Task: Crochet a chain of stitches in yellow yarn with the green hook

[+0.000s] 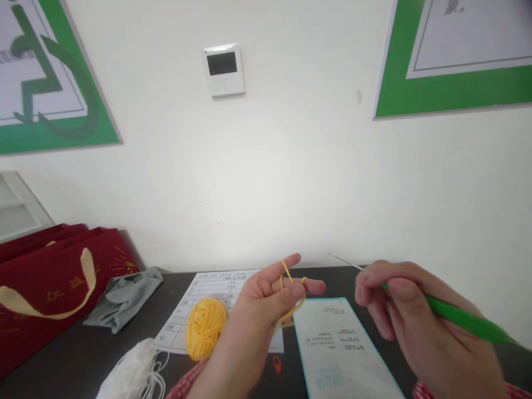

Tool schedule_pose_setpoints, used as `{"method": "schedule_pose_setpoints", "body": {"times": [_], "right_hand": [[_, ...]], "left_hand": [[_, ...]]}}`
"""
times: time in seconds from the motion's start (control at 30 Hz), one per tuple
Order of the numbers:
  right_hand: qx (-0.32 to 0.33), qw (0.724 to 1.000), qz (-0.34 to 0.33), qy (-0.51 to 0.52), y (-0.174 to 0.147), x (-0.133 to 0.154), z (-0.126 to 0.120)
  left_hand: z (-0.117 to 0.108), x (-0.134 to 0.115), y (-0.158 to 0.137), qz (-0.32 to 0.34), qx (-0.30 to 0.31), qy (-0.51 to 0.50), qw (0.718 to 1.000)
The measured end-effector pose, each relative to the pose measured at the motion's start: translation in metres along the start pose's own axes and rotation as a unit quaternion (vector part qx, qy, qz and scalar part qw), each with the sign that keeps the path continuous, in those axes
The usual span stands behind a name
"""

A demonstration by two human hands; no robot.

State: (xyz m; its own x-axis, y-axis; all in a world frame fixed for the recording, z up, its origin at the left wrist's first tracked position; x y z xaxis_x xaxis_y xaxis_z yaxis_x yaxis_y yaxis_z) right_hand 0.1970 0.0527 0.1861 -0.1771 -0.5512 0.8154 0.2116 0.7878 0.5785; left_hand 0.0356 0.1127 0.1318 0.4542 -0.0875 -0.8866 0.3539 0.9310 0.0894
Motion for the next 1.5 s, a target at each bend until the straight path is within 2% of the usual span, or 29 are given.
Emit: {"method": "schedule_pose_setpoints", "body": {"times": [0.13,0.23,0.37,0.53,0.63,0.73,0.83,0.93,1.07,1.17,1.27,1.33,1.4,1.5], "right_hand": [[0.072,0.99,0.117,-0.044,0.003,-0.025,0.032],[0.089,0.985,0.142,-0.053,0.004,-0.03,0.039],[0.036,0.992,0.102,-0.065,0.008,-0.022,0.023],[0.104,0.989,0.079,-0.069,0.011,-0.014,0.029],[0.134,0.984,0.104,-0.059,0.011,-0.017,0.034],[0.149,0.979,0.124,-0.059,0.009,-0.024,0.034],[0.111,0.988,0.098,-0.048,0.011,-0.023,0.022],[0.088,0.995,0.035,0.005,0.01,-0.009,0.009],[0.095,0.995,-0.038,-0.018,0.003,0.015,0.002],[0.129,0.99,-0.044,-0.024,-0.003,0.02,0.004],[0.092,0.995,-0.04,0.019,-0.003,0.019,-0.003],[0.031,0.998,-0.015,0.059,0.001,0.013,-0.011],[0.006,0.997,0.043,0.068,0.004,-0.001,-0.005],[0.086,0.982,0.162,0.034,0.002,-0.028,0.029]], "left_hand": [[-0.004,-0.009,-0.004,0.041,-0.033,0.007,0.999],[-0.005,-0.01,-0.005,0.048,-0.031,0.021,0.998],[0.002,-0.007,-0.004,0.034,0.025,0.076,0.996],[0.015,0.006,-0.007,-0.014,0.088,0.093,0.992],[0.022,0.016,-0.008,-0.036,0.121,0.072,0.989],[0.028,0.021,-0.008,-0.024,0.151,0.026,0.988],[0.026,0.02,-0.008,-0.016,0.145,0.01,0.989],[0.018,0.015,-0.009,-0.022,0.117,0.033,0.992],[0.014,0.007,-0.01,-0.029,0.103,0.067,0.992],[0.011,0.005,-0.009,-0.042,0.09,0.084,0.992],[0.011,-0.001,-0.009,-0.028,0.069,0.076,0.994],[0.009,-0.007,-0.007,0.004,0.04,0.061,0.997],[0.007,-0.013,-0.007,0.036,0.014,0.039,0.998],[0.007,-0.012,-0.006,0.055,0.007,0.017,0.998]]}}
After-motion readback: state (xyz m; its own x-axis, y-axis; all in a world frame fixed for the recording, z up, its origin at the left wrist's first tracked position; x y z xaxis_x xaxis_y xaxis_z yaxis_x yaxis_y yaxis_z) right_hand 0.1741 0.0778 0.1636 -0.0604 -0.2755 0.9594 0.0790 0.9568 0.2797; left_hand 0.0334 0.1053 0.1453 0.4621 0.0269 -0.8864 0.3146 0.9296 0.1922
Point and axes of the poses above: each hand's wrist, its own y-axis towards the middle knuckle, its own z-axis out of the palm, x = y × z, the point moved 9 cm from there along y, towards the middle knuckle, and after that the axes turned 9 degrees about z, right-handed, at the moved point
